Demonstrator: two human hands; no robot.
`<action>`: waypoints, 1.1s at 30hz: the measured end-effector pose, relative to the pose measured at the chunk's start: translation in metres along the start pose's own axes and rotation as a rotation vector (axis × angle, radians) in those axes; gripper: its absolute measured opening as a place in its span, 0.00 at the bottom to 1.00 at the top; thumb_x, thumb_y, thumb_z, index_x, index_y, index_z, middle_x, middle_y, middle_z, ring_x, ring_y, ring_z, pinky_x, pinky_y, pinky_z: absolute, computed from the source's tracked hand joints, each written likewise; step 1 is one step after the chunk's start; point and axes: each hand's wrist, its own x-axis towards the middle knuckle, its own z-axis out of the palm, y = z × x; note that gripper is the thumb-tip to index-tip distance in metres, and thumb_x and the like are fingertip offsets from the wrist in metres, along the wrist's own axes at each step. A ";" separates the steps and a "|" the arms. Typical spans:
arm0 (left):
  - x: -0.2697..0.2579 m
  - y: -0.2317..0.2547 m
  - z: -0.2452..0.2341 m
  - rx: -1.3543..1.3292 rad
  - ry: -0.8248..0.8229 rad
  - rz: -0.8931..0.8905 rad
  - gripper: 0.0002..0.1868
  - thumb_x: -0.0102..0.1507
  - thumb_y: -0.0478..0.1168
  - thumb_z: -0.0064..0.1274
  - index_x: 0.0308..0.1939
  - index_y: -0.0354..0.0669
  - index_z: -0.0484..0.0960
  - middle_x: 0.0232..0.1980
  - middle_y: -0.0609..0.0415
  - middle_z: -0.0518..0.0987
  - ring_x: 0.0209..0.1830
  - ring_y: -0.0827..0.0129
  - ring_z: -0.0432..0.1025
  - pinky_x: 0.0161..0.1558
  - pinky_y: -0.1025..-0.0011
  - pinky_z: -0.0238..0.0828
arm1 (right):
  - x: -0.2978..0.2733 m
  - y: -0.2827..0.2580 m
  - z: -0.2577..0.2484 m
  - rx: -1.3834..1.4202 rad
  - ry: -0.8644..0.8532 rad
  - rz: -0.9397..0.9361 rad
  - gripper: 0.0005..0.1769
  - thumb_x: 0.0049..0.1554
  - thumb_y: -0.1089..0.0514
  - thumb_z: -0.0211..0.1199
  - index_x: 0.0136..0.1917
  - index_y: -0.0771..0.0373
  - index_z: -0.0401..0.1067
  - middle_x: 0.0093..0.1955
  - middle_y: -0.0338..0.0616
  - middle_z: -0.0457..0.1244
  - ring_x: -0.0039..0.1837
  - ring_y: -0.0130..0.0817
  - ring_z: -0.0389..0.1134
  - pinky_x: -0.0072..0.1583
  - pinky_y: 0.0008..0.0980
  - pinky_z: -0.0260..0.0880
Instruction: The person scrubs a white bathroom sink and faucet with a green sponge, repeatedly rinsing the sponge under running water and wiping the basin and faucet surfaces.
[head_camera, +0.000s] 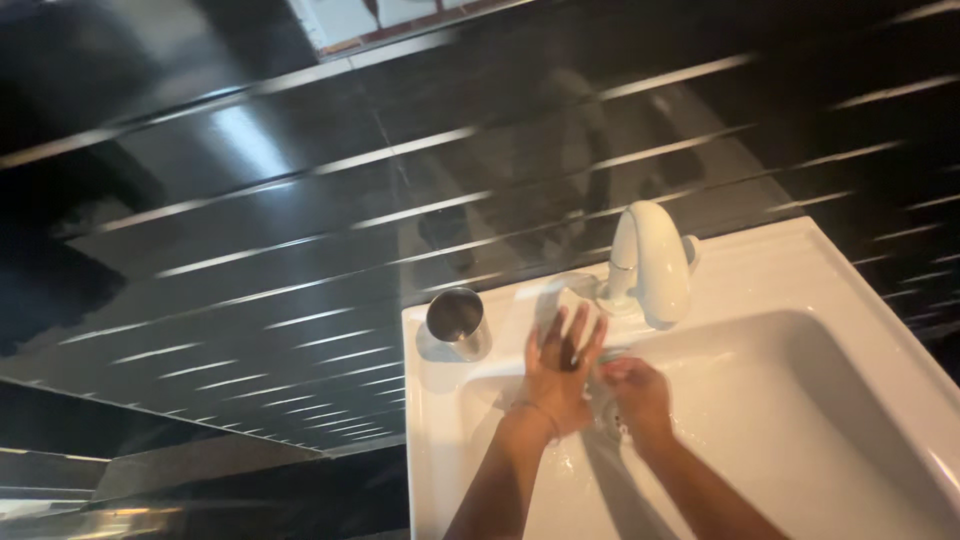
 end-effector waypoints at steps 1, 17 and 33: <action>-0.008 -0.003 0.001 0.023 0.012 0.051 0.62 0.50 0.35 0.58 0.82 0.53 0.37 0.86 0.47 0.33 0.85 0.48 0.29 0.76 0.42 0.23 | -0.011 -0.012 0.017 -0.152 -0.032 -0.044 0.12 0.56 0.62 0.66 0.53 0.69 0.75 0.48 0.53 0.71 0.47 0.37 0.71 0.48 0.33 0.69; -0.085 -0.022 0.064 -0.147 -0.140 -0.280 0.51 0.59 0.36 0.50 0.78 0.29 0.35 0.85 0.41 0.32 0.85 0.51 0.25 0.78 0.55 0.22 | -0.065 -0.079 -0.013 -1.284 -0.792 -0.252 0.19 0.54 0.42 0.62 0.51 0.57 0.73 0.55 0.45 0.66 0.63 0.45 0.65 0.67 0.44 0.64; -0.060 -0.005 0.110 0.053 -0.417 -0.269 0.70 0.50 0.78 0.54 0.83 0.56 0.32 0.85 0.42 0.24 0.84 0.51 0.15 0.75 0.42 0.08 | -0.065 -0.111 -0.117 -1.212 -0.946 -0.720 0.27 0.47 0.56 0.65 0.61 0.58 0.66 0.65 0.49 0.60 0.69 0.50 0.62 0.65 0.43 0.65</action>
